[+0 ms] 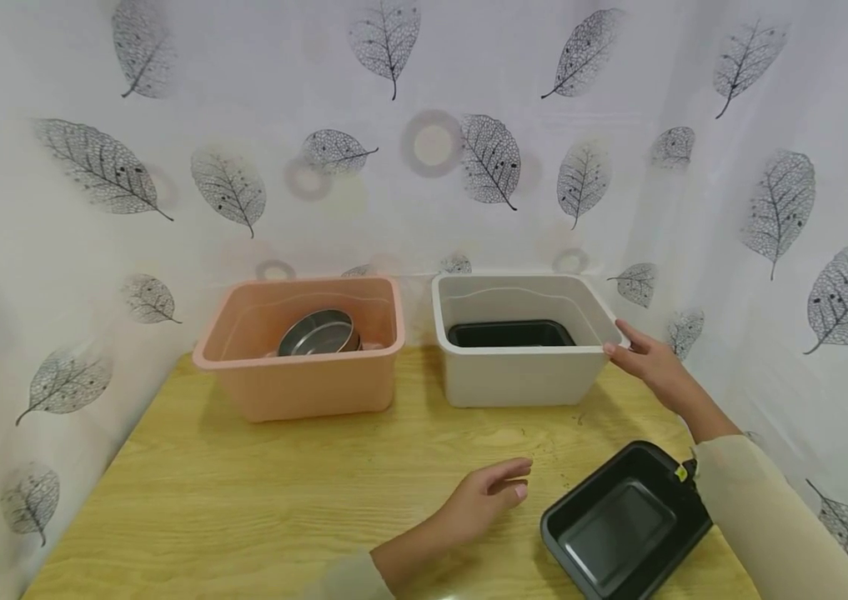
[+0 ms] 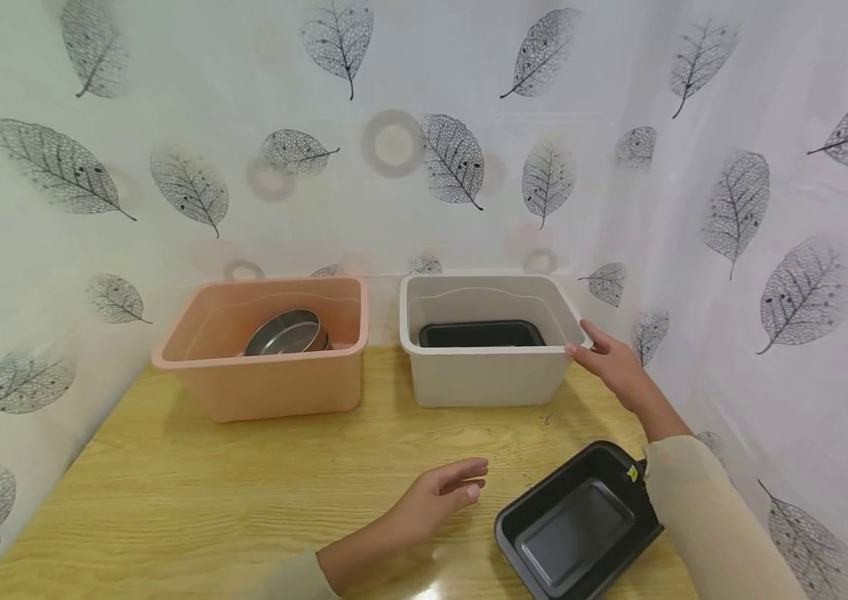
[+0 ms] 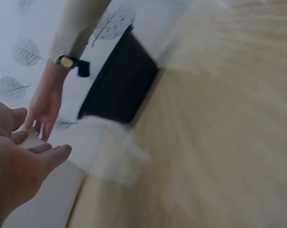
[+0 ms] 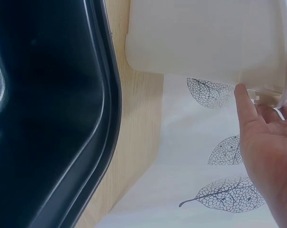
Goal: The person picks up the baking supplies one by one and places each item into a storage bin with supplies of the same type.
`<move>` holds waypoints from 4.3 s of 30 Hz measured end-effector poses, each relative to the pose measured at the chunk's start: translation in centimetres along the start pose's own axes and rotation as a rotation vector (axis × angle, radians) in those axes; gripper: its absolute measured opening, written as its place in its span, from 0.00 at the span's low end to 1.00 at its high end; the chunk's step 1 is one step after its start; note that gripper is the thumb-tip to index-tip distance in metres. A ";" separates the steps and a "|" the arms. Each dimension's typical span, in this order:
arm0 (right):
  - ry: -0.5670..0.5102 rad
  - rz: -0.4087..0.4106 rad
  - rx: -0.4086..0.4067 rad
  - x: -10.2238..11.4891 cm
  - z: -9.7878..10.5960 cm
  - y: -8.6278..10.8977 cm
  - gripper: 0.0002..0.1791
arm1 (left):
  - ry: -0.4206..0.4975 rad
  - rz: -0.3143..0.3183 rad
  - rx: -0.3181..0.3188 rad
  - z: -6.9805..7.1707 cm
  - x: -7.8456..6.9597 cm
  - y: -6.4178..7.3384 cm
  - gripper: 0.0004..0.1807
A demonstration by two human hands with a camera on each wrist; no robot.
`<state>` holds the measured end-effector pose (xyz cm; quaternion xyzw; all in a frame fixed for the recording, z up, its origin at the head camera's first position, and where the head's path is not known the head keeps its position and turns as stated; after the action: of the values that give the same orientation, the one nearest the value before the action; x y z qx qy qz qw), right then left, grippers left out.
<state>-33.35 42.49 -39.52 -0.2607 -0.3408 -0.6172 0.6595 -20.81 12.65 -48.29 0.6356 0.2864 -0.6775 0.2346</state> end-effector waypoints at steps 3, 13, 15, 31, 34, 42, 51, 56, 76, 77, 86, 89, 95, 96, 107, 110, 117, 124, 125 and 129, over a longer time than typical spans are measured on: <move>0.009 0.001 -0.003 -0.1 0.0 -0.1 0.47 | 0.015 0.010 0.015 -1.5 0.8 0.5 0.26; -0.004 0.001 -0.006 -0.2 0.1 0.0 0.47 | 0.075 0.011 0.068 -5.1 1.9 1.1 0.25; -0.004 0.000 -0.010 -0.1 0.1 0.0 0.47 | 0.052 0.023 0.060 -5.4 2.1 1.0 0.25; 0.007 0.002 -0.007 0.0 0.0 0.0 0.47 | 0.016 0.112 -0.006 -6.4 3.3 0.7 0.29; 0.006 0.005 -0.006 0.1 0.1 0.0 0.47 | 0.043 0.102 -0.031 -6.4 3.4 0.6 0.29; -0.031 0.010 -0.001 0.0 0.0 -0.1 0.47 | 0.152 0.076 -0.067 -5.5 3.3 -0.3 0.28; -0.036 0.000 0.004 -0.5 0.1 -0.5 0.45 | 0.356 0.056 -0.110 -3.5 2.8 -1.0 0.28; -0.026 0.000 -0.002 -0.6 0.1 -0.5 0.45 | 0.450 0.099 -0.088 -2.7 3.4 -1.1 0.28; -0.049 0.002 0.001 -0.7 0.2 0.0 0.46 | 0.190 0.155 -0.031 3.7 1.8 -0.4 0.25; -0.050 -0.001 -0.001 -0.8 0.3 0.1 0.46 | 0.162 0.156 -0.019 3.9 1.6 -0.4 0.25; -0.040 0.010 -0.006 -1.2 0.4 0.2 0.46 | 0.112 0.184 0.051 6.0 0.3 -0.7 0.26; -0.028 0.008 -0.006 -1.1 0.4 0.1 0.46 | 0.087 0.174 0.055 7.0 -0.4 -0.7 0.25; -0.041 0.023 0.005 -0.6 0.1 -0.2 0.45 | 0.030 0.187 0.045 9.1 -1.4 -0.6 0.25; -0.043 0.026 0.007 -0.5 0.0 -0.2 0.45 | 0.027 0.190 0.043 9.4 -1.6 -0.5 0.25; -0.048 0.037 0.008 -0.3 -0.1 -0.2 0.45 | -0.074 0.141 0.088 12.1 -6.7 -1.0 0.27; -0.030 0.037 0.007 -0.3 0.0 -0.2 0.44 | -0.105 0.134 0.096 13.1 -8.2 -1.3 0.26; -0.018 0.044 0.008 -0.1 0.0 -0.2 0.43 | -0.177 0.096 0.071 15.5 -11.7 -2.4 0.25; -0.046 0.042 0.010 0.1 -0.1 -0.2 0.45 | -0.233 0.081 0.066 17.4 -13.3 -3.7 0.24; -0.049 0.038 0.011 0.0 -0.1 -0.2 0.45 | -0.206 0.077 0.067 17.6 -13.4 -3.9 0.24; -0.085 0.031 0.018 -0.2 -0.2 -0.3 0.45 | -0.132 0.047 0.059 18.6 -14.0 -5.0 0.24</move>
<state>-33.58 42.44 -39.79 -0.2858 -0.3700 -0.5922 0.6563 -36.56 2.89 -33.35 0.6027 0.2352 -0.7204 0.2499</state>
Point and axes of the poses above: each hand's wrist, its own y-axis away from the middle knuckle, its own z-axis out of the back of the hand, x = y × z, the point moved 9 cm from there along -y, towards the middle knuckle, and after that the axes turned 4 degrees about x, right-handed, at the moved point
